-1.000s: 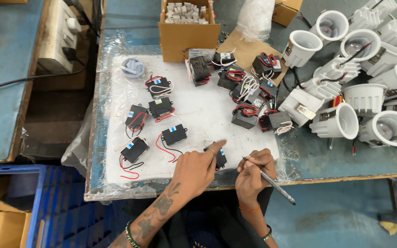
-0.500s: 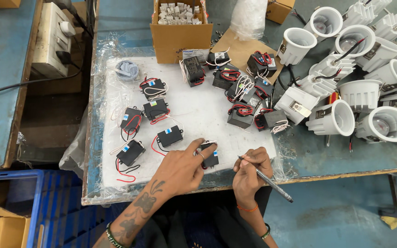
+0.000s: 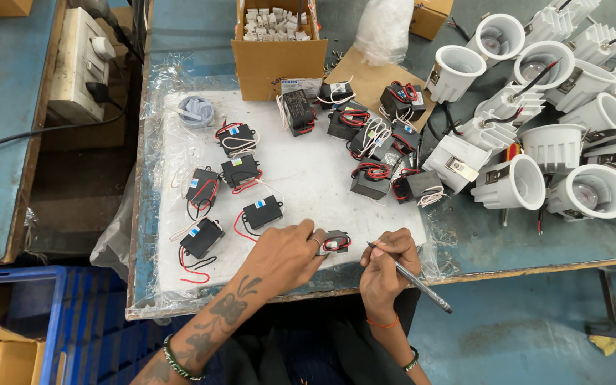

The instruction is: The person sits at a workbench and, one at a time, picks up small black electronic driver modules with red and white wires from a white board, writes on each module with a marker, and sets it back on the board among the others.

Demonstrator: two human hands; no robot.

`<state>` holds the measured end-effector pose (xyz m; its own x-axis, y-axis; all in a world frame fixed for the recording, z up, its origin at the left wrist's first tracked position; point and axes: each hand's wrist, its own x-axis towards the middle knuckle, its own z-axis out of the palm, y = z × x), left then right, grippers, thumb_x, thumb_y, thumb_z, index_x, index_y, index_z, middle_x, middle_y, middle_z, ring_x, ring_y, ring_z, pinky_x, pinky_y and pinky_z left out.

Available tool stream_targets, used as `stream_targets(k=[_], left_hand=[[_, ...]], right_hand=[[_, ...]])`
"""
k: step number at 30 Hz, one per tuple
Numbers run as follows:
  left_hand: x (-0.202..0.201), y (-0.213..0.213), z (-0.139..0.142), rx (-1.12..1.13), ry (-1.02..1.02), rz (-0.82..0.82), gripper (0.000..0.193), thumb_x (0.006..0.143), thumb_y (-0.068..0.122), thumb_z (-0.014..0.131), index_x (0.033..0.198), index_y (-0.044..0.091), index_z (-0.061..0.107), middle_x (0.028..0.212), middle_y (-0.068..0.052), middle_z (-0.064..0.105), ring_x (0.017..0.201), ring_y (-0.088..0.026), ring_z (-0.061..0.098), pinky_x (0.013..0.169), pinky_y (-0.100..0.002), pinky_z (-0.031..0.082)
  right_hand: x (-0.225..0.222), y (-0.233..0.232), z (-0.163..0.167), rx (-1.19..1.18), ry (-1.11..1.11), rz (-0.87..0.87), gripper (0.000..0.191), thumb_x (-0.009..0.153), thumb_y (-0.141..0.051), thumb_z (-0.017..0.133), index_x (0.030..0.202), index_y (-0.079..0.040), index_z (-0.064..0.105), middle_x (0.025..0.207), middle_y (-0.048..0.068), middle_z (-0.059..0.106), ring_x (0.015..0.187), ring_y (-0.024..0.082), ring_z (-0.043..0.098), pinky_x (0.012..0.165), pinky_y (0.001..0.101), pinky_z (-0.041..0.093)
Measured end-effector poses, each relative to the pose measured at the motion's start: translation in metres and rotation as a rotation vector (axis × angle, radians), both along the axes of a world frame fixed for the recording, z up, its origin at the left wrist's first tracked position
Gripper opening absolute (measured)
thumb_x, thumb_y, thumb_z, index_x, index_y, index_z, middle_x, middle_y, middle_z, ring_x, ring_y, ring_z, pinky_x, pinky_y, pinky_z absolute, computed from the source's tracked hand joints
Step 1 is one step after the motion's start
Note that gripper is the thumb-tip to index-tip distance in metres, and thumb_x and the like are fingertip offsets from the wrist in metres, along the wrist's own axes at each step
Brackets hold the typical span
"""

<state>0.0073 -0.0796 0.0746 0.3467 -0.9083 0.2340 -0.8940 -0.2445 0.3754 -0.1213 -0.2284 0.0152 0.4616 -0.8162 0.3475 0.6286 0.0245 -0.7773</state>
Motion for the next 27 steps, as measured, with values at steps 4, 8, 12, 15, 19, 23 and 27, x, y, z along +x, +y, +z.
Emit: stream_targets(k=[4, 8, 12, 15, 19, 23, 27], left_hand=[[0.001, 0.003, 0.005, -0.138, 0.089, 0.100, 0.040, 0.082, 0.032, 0.078, 0.113, 0.009, 0.068, 0.110, -0.013, 0.063, 0.066, -0.027, 0.067, 0.056, -0.039, 0.053], [-0.008, -0.001, 0.003, -0.126, 0.321, 0.239, 0.056, 0.083, 0.028, 0.078, 0.134, 0.011, 0.061, 0.104, -0.006, 0.067, 0.064, -0.029, 0.068, 0.054, -0.040, 0.053], [-0.015, 0.000, -0.007, -0.286, 0.323, 0.247, 0.043, 0.083, 0.016, 0.077, 0.124, 0.015, 0.064, 0.105, -0.004, 0.068, 0.068, -0.029, 0.070, 0.055, -0.039, 0.053], [-0.019, 0.001, -0.016, -0.385, 0.334, 0.238, 0.029, 0.082, 0.006, 0.075, 0.108, 0.014, 0.065, 0.110, -0.003, 0.069, 0.073, -0.026, 0.073, 0.056, -0.036, 0.056], [-0.021, 0.003, -0.023, -0.382, 0.321, 0.266, 0.017, 0.080, 0.003, 0.075, 0.092, 0.011, 0.066, 0.112, -0.004, 0.071, 0.064, -0.025, 0.071, 0.051, -0.037, 0.054], [-0.022, 0.004, -0.022, -0.459, 0.341, 0.267, 0.018, 0.082, 0.002, 0.073, 0.096, 0.012, 0.070, 0.110, -0.002, 0.071, 0.067, -0.024, 0.073, 0.052, -0.035, 0.056], [-0.023, 0.006, -0.013, -0.432, 0.260, 0.248, 0.023, 0.078, 0.003, 0.075, 0.096, 0.015, 0.072, 0.107, -0.005, 0.069, 0.063, -0.025, 0.071, 0.050, -0.037, 0.055]], right_hand=[[0.001, -0.001, -0.001, -0.007, -0.007, 0.001, 0.011, 0.085, 0.013, 0.051, 0.085, 0.002, 0.053, 0.088, 0.008, 0.048, 0.066, 0.010, 0.047, 0.051, 0.0254, 0.047], [0.002, -0.001, -0.001, -0.007, -0.003, 0.011, 0.011, 0.086, 0.013, 0.051, 0.085, 0.002, 0.053, 0.088, 0.008, 0.048, 0.066, 0.009, 0.048, 0.051, 0.0254, 0.048], [0.002, 0.000, -0.001, -0.001, 0.004, 0.015, 0.011, 0.086, 0.013, 0.051, 0.085, 0.002, 0.053, 0.090, 0.008, 0.048, 0.068, 0.009, 0.048, 0.051, 0.0255, 0.048], [0.002, 0.000, -0.001, -0.001, 0.012, 0.023, 0.012, 0.086, 0.014, 0.051, 0.085, 0.002, 0.053, 0.090, 0.008, 0.048, 0.067, 0.010, 0.048, 0.051, 0.0255, 0.048], [0.003, 0.002, 0.001, -0.021, 0.031, 0.014, 0.010, 0.086, 0.013, 0.052, 0.085, 0.002, 0.053, 0.090, 0.008, 0.047, 0.069, 0.011, 0.048, 0.051, 0.0262, 0.048], [0.006, 0.007, 0.013, -0.067, 0.059, 0.009, 0.008, 0.087, 0.010, 0.052, 0.086, 0.003, 0.053, 0.092, 0.008, 0.046, 0.069, 0.011, 0.048, 0.054, 0.0277, 0.048], [0.023, 0.006, 0.041, -0.141, 0.023, 0.027, 0.006, 0.088, 0.008, 0.056, 0.087, 0.003, 0.053, 0.092, 0.008, 0.047, 0.070, 0.012, 0.049, 0.054, 0.0282, 0.049]])
